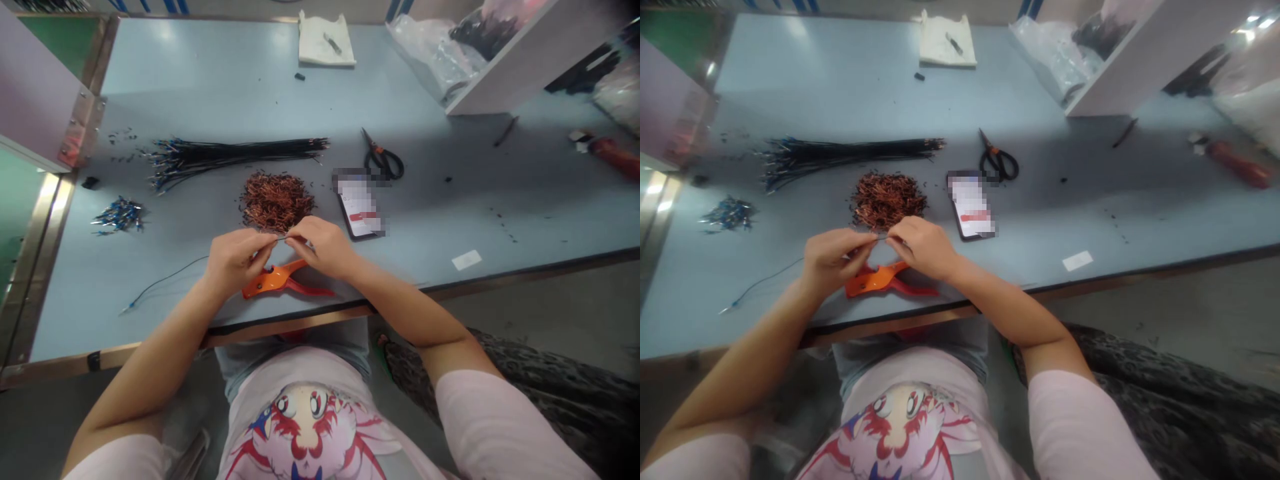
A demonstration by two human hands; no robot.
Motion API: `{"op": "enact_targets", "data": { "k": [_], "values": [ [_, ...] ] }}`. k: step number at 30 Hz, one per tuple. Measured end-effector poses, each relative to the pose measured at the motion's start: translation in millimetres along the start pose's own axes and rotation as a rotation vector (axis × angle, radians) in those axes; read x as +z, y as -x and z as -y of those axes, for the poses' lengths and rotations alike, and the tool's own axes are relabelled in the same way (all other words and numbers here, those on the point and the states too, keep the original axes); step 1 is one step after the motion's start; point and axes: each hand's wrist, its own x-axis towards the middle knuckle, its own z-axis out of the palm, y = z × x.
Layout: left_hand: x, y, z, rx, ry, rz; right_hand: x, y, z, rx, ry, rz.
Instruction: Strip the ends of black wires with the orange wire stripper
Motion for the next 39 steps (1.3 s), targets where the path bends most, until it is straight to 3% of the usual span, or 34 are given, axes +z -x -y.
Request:
{"op": "enact_targets", "data": {
  "k": [3, 7, 9, 13, 15, 18, 20, 24, 28, 34, 39],
  "values": [
    [1.6, 0, -6, 0.040, 0.072, 0.017, 3, 2, 3, -0.029, 0.048, 0.042],
    [-2.0, 1, 0, 0.020, -0.127, 0.112, -2, 1, 2, -0.055, 0.137, 0.071],
    [-7.3, 2, 11, -0.059, -0.255, 0.118, -9, -1, -3, -0.024, 0.148, 0.017],
    [-18.7, 1, 32, -0.369, -0.368, 0.075, -27, -4, -15, 0.072, 0.122, -0.124],
    [-20.1, 0, 32, -0.464, -0.272, 0.144, -33, -5, -16, 0.093, 0.090, -0.049],
    [-14.8, -3, 22, -0.480, -0.045, 0.343, -37, -3, -6, 0.111, 0.054, 0.209],
    [-9.6, -3, 16, -0.475, 0.029, 0.402, -35, -1, 5, 0.102, 0.058, 0.387],
    [-5.0, -2, 19, -0.544, -0.058, 0.236, -24, 2, 25, 0.024, 0.130, 0.651],
    [-7.1, 0, 28, -0.540, -0.031, -0.023, -11, 4, 34, 0.036, 0.225, 0.691],
    [-8.6, -1, 26, -0.494, 0.027, -0.205, -17, 0, 29, 0.135, 0.120, 0.583],
    [-7.9, 1, 25, -0.485, 0.059, -0.237, -38, -4, 17, 0.391, -0.474, 0.311]
  ]
}}
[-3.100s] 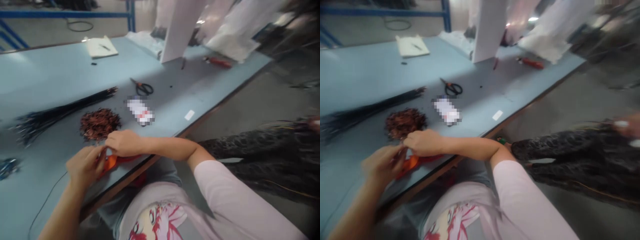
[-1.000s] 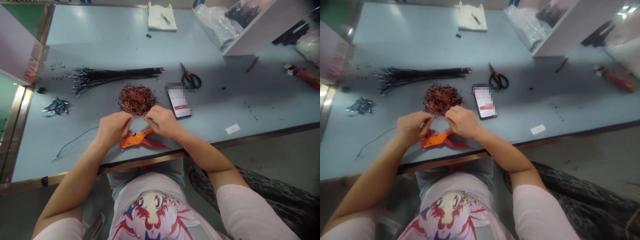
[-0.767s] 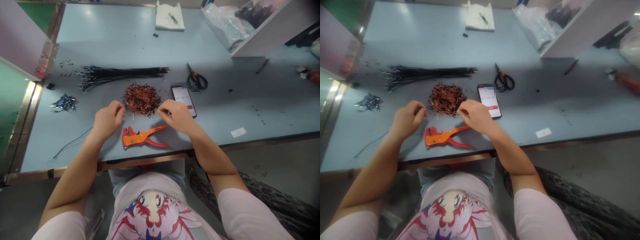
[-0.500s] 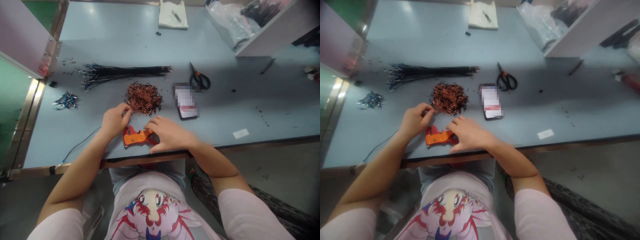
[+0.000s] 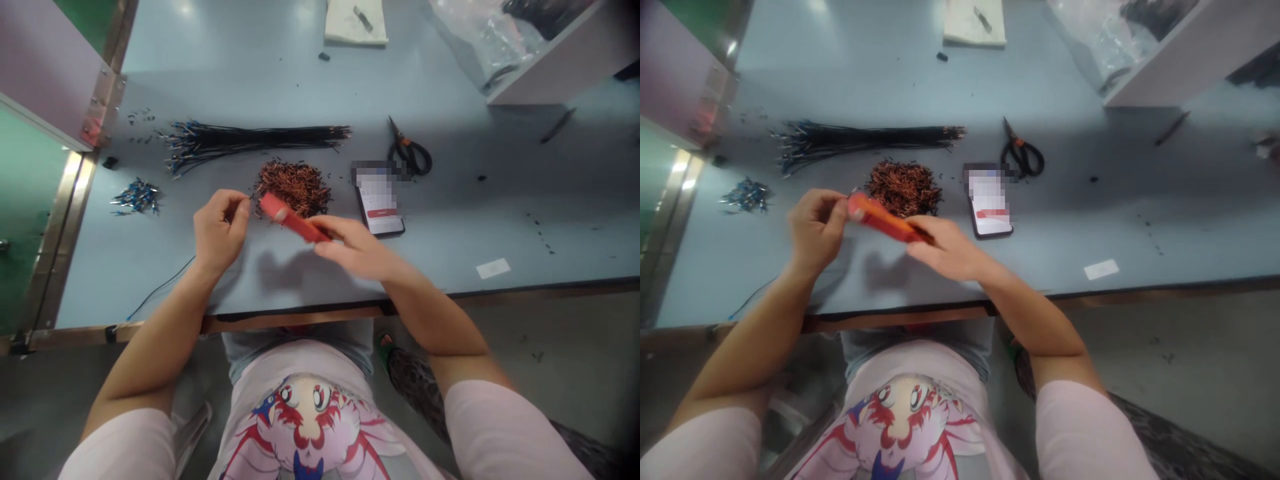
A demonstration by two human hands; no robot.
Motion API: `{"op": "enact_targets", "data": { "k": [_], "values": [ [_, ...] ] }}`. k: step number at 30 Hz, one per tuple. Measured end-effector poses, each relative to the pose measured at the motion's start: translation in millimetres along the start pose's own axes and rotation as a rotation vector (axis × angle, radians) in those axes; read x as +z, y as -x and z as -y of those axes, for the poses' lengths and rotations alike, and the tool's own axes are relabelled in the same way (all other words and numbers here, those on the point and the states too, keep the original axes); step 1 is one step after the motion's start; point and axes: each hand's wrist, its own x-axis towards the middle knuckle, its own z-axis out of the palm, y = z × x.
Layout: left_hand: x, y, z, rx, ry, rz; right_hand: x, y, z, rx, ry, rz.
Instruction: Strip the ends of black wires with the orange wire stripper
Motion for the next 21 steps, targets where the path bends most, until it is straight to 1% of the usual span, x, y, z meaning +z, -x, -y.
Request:
{"op": "enact_targets", "data": {
  "k": [3, 5, 6, 8, 10, 12, 16, 18, 21],
  "values": [
    [0.7, 1, 0, -0.007, 0.009, 0.019, -5, -4, -5, 0.142, -0.533, -0.115],
    [1.2, 2, -2, 0.007, -0.004, 0.012, -4, -9, -9, 0.225, -0.794, -0.197],
    [1.4, 2, -3, 0.015, -0.006, 0.009, -1, -11, -10, 0.270, -0.878, -0.230],
    [1.7, 3, -5, 0.026, -0.001, 0.008, 4, -14, -12, 0.352, -0.943, -0.273],
    [1.8, 4, -8, 0.043, 0.007, 0.013, 10, -15, -12, 0.391, -0.932, -0.265],
    [1.8, 5, -11, 0.072, 0.012, 0.016, 16, -14, -12, 0.389, -0.920, -0.203],
    [2.5, 7, -14, 0.150, 0.050, 0.020, 24, -11, -12, 0.382, -0.966, -0.029],
    [3.4, 8, -16, 0.174, 0.073, 0.022, 27, -10, -13, 0.381, -1.001, 0.015],
    [5.5, 11, -19, 0.143, 0.131, -0.007, 31, -11, -15, 0.372, -1.050, 0.040]
  ]
}}
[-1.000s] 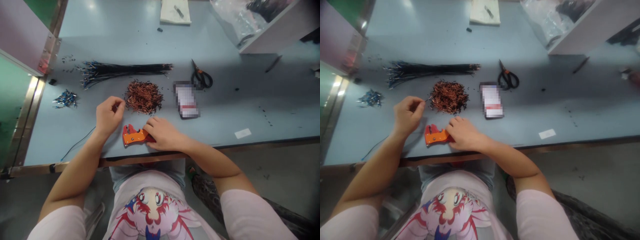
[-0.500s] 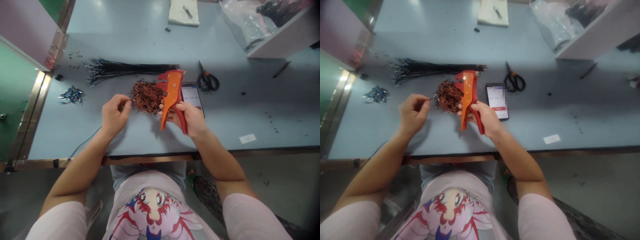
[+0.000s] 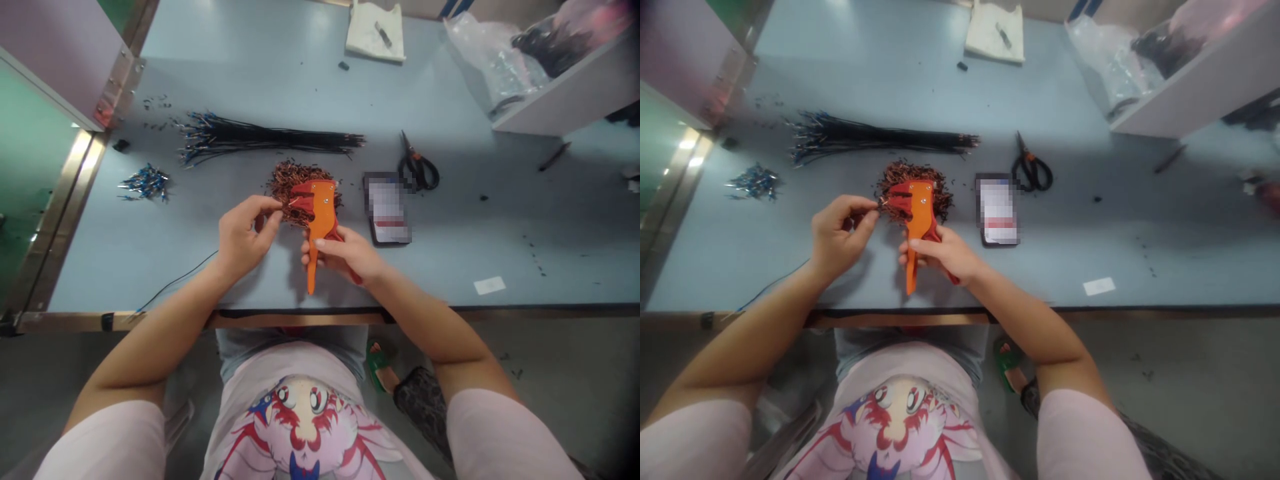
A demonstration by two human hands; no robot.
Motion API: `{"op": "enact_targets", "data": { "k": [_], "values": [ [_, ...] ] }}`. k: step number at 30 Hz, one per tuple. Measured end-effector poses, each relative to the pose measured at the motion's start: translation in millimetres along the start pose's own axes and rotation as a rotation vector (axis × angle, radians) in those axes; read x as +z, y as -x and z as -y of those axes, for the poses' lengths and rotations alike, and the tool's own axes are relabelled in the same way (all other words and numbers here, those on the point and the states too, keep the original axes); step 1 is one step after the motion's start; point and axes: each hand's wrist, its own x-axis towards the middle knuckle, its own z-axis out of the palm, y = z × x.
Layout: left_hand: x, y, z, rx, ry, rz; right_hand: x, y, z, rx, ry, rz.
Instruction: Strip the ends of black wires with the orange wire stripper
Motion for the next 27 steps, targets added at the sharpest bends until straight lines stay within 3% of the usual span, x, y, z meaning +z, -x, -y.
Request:
{"op": "enact_targets", "data": {
  "k": [5, 14, 22, 27],
  "values": [
    [6.5, 5, -8, -0.103, 0.144, -0.036, 2, 0, -2, -0.007, -0.050, 0.050],
    [16.4, 10, -12, -0.301, 0.427, 0.079, -1, 3, -1, 0.001, -0.124, 0.233],
    [13.9, 10, -19, -0.288, 0.549, 0.153, -1, 6, -5, 0.008, -0.125, 0.361],
    [13.3, 10, -21, -0.251, 0.584, 0.148, -2, 7, -5, 0.023, -0.091, 0.367]
  ]
}}
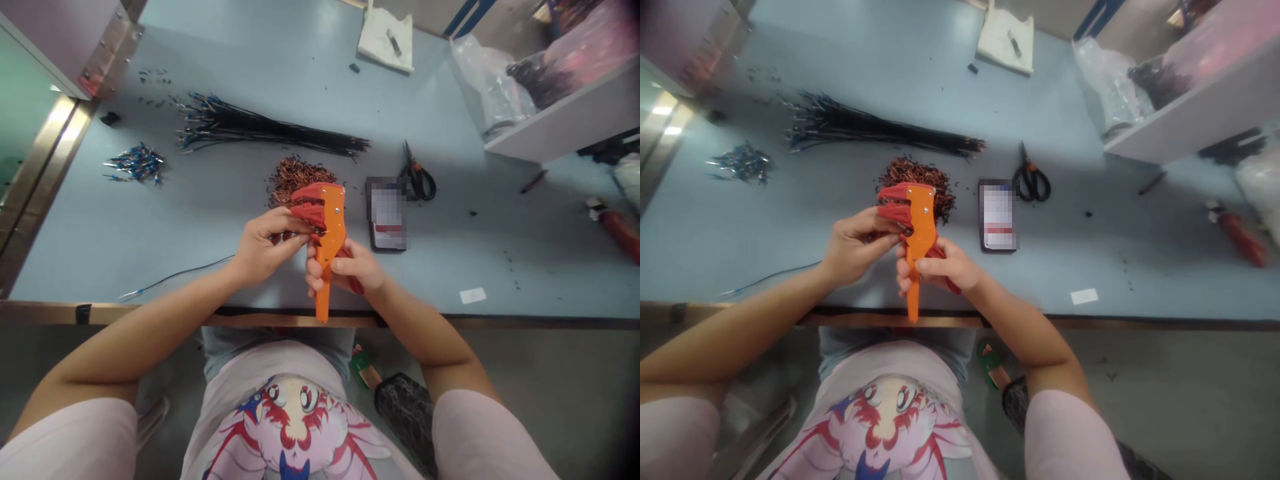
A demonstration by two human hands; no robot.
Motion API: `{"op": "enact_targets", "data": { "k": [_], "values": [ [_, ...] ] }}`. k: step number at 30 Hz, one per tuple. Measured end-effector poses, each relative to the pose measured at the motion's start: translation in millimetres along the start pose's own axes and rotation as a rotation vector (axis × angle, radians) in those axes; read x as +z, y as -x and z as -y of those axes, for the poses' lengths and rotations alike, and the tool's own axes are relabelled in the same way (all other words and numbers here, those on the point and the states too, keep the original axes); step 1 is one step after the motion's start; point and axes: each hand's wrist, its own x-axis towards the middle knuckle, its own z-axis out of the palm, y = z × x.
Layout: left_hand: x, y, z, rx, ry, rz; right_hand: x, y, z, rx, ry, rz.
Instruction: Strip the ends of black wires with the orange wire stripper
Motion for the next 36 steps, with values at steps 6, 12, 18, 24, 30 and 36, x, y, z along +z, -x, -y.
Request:
{"op": "enact_targets", "data": {
  "k": [6, 12, 18, 24, 30, 36],
  "values": [
    [0.0, 0.3, -0.3, -0.002, 0.004, 0.024, -0.1, 0.3, -1.1, 0.007, 0.026, 0.011],
    [-1.4, 0.8, 1.4, -0.029, 0.009, 0.045, -0.7, -1.1, -1.5, 0.021, 0.008, 0.033],
    [-1.3, 0.6, 1.7, -0.039, -0.010, 0.060, -0.6, -1.5, -1.4, 0.047, 0.058, 0.028],
    [0.2, 0.8, 3.4, 0.024, 0.007, 0.058, 0.8, -0.6, -0.6, 0.045, 0.073, 0.048],
    [-1.0, 2.0, 4.5, -0.014, -0.024, 0.051, 0.9, -1.4, -1.1, 0.056, 0.112, 0.015],
    [-0.6, 1.3, 5.5, -0.009, -0.033, 0.046, 4.9, -2.7, -0.9, 0.057, 0.138, -0.033]
  ]
}}
